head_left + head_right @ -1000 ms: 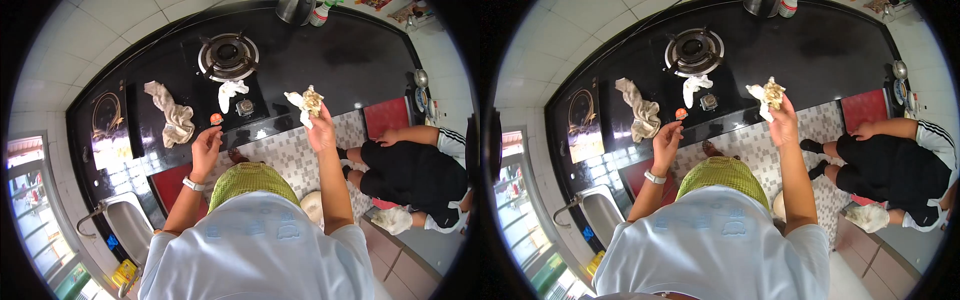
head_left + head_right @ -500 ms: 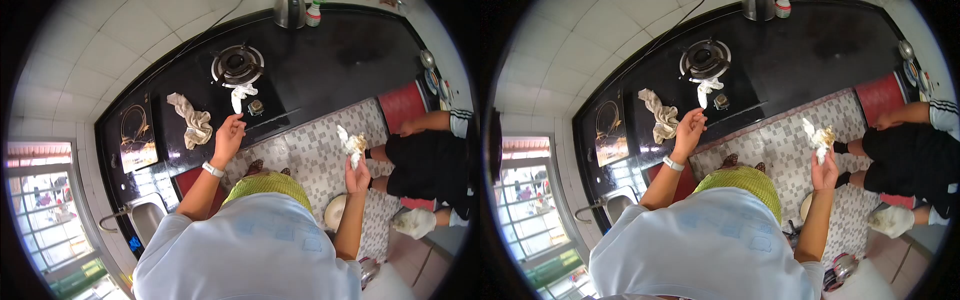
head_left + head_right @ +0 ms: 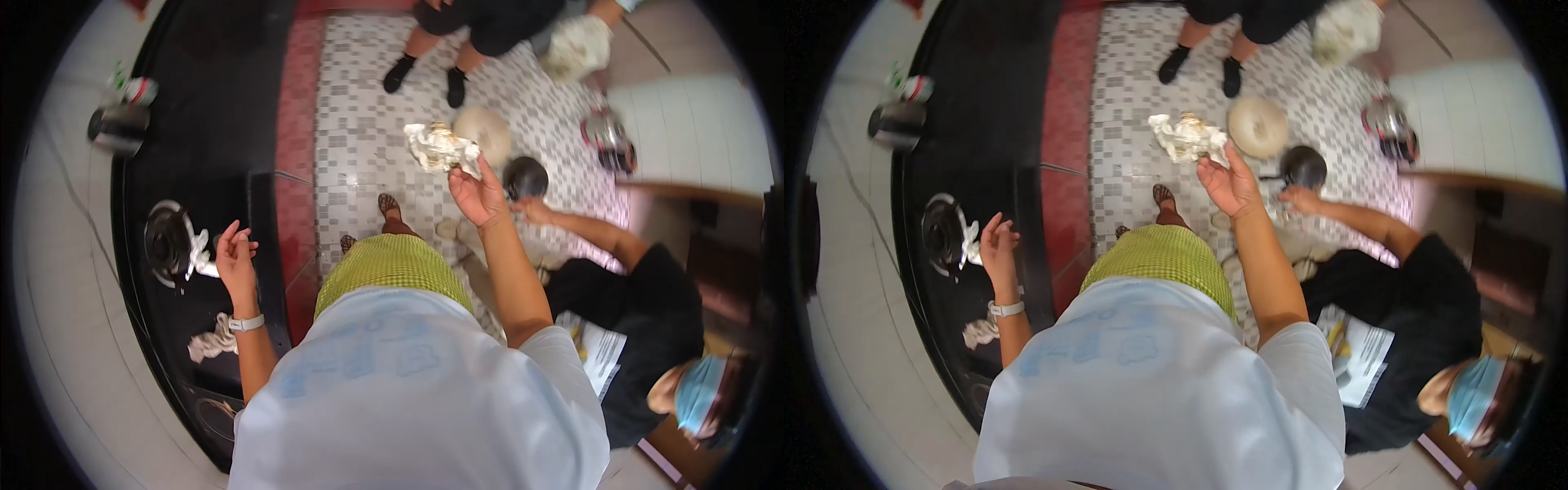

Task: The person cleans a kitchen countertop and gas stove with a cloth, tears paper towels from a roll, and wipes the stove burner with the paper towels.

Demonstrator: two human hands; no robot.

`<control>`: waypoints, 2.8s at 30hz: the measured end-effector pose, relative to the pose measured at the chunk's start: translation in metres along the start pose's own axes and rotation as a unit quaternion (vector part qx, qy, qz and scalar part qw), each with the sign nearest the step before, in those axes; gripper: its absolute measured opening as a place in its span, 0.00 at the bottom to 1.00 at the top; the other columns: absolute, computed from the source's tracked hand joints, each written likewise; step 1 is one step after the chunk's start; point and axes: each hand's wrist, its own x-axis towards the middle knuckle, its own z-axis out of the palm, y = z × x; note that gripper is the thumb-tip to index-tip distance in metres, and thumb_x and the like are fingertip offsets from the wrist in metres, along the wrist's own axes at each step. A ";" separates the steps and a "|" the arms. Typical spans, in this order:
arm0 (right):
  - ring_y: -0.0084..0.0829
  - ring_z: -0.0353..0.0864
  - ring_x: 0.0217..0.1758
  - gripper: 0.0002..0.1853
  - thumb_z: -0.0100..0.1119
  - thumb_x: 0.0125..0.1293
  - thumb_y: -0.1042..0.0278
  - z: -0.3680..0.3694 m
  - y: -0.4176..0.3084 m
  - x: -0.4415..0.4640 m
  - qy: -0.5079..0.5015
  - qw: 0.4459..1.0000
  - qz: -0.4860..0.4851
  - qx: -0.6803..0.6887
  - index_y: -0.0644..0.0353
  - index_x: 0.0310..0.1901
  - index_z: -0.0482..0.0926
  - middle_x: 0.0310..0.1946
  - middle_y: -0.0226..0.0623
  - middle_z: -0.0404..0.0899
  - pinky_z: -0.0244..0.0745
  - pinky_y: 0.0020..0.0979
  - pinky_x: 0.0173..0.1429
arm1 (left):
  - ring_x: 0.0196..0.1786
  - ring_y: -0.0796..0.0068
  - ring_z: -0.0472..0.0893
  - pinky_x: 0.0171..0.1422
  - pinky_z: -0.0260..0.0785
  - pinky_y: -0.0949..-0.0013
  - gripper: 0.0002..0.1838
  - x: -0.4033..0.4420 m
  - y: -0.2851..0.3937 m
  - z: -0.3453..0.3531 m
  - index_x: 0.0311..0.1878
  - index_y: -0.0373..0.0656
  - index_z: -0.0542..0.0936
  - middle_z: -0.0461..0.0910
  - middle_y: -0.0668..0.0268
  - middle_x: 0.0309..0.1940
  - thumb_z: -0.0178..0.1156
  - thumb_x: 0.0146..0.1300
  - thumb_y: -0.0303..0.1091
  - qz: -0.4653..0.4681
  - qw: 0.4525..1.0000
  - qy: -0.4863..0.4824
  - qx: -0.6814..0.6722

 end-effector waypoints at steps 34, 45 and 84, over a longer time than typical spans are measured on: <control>0.36 0.77 0.48 0.25 0.44 0.50 0.87 -0.113 -0.053 0.048 0.130 0.948 -0.231 0.178 0.76 0.54 0.69 0.48 0.45 0.75 0.74 0.32 0.52 | 0.40 0.83 0.75 0.45 0.68 0.79 0.14 0.067 0.118 0.297 0.54 0.36 0.75 0.79 0.66 0.41 0.54 0.67 0.31 0.140 0.866 -0.430 0.213; 0.35 0.82 0.42 0.17 0.61 0.48 0.69 -0.219 0.127 -0.105 0.679 0.671 -0.140 -0.262 0.55 0.43 0.83 0.39 0.41 0.83 0.75 0.31 0.49 | 0.36 0.82 0.76 0.41 0.69 0.78 0.14 0.106 0.096 0.338 0.53 0.38 0.76 0.79 0.66 0.38 0.55 0.67 0.31 0.164 0.756 -0.590 0.229; 0.42 0.75 0.50 0.14 0.45 0.62 0.75 -0.387 -0.108 -0.293 0.440 0.584 -0.540 0.416 0.72 0.47 0.71 0.46 0.50 0.75 0.75 0.40 0.51 | 0.32 0.70 0.78 0.35 0.72 0.71 0.14 0.123 -0.044 0.259 0.50 0.46 0.76 0.76 0.64 0.38 0.57 0.59 0.30 -0.156 0.776 -0.426 0.438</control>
